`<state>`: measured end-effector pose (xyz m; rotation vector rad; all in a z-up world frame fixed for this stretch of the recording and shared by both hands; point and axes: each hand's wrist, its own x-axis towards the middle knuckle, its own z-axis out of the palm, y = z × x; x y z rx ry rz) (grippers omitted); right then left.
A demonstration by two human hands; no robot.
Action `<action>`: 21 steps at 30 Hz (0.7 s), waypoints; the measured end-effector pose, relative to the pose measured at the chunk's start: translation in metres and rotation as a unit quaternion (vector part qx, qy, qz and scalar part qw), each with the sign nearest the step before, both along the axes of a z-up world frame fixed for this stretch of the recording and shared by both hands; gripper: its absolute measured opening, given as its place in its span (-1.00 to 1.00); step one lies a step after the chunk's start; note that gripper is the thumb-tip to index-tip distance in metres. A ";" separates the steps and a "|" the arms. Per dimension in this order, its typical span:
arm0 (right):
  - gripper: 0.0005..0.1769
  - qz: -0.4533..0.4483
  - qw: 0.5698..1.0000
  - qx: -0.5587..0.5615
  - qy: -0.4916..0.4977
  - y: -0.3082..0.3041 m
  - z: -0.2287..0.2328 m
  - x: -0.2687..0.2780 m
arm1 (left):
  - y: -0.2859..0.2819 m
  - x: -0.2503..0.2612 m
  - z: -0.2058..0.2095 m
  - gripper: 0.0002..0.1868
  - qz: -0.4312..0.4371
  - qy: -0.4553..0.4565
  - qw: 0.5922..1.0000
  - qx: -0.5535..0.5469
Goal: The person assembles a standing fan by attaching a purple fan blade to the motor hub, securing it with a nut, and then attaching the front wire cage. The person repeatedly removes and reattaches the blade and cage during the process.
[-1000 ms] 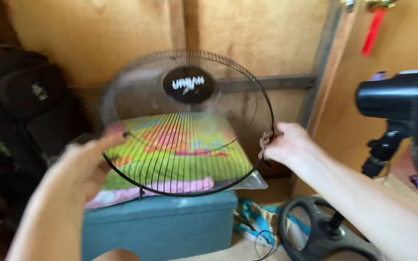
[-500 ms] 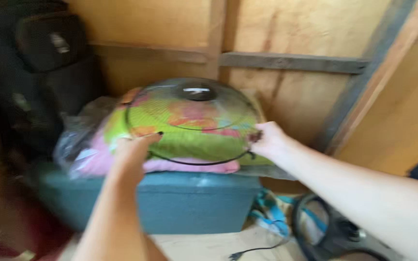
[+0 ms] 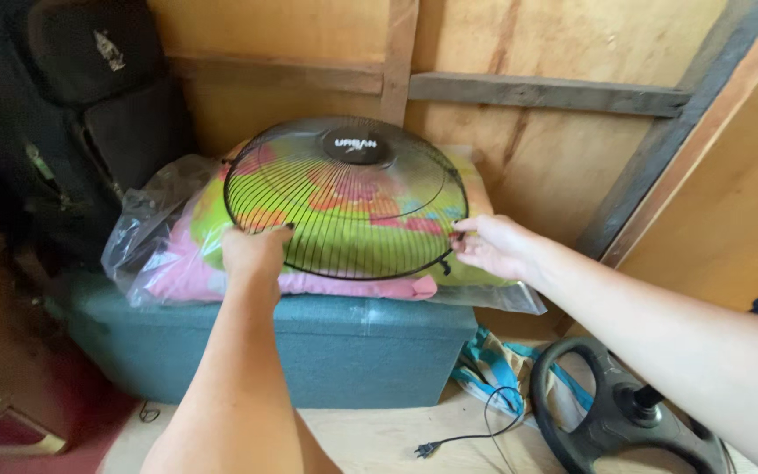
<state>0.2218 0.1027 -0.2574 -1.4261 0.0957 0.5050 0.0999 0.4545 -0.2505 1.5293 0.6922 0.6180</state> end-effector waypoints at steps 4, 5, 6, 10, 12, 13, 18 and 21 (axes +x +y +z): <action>-0.56 0.005 0.997 -0.081 -0.001 -0.014 0.016 -0.029 | 0.003 -0.004 -0.008 -0.40 -0.006 0.002 0.999 0.033; -0.54 0.008 0.995 -0.095 -0.003 -0.018 0.025 -0.041 | 0.004 -0.003 -0.010 -0.33 0.016 0.053 0.998 0.030; -0.52 0.009 0.994 -0.110 -0.006 -0.023 0.035 -0.055 | 0.004 -0.001 -0.012 -0.26 0.037 0.103 0.994 0.027; -0.47 0.035 0.992 -0.114 -0.044 -0.063 0.089 -0.114 | -0.008 0.006 -0.019 0.00 0.075 0.134 0.966 0.206; -0.47 0.018 0.988 -0.125 -0.086 -0.093 0.124 -0.143 | -0.023 -0.004 -0.026 0.02 0.097 0.073 0.956 0.265; -0.46 0.009 0.986 -0.131 -0.107 -0.109 0.142 -0.158 | -0.036 -0.013 -0.031 -0.06 0.107 0.029 0.946 0.303; -0.54 -0.114 0.954 -0.160 -0.226 -0.193 0.228 -0.240 | -0.127 -0.052 -0.011 -0.35 0.104 -0.094 0.904 0.404; -0.59 -0.158 0.925 -0.137 -0.317 -0.242 0.266 -0.281 | -0.218 -0.070 0.031 -0.28 0.010 -0.160 0.920 0.357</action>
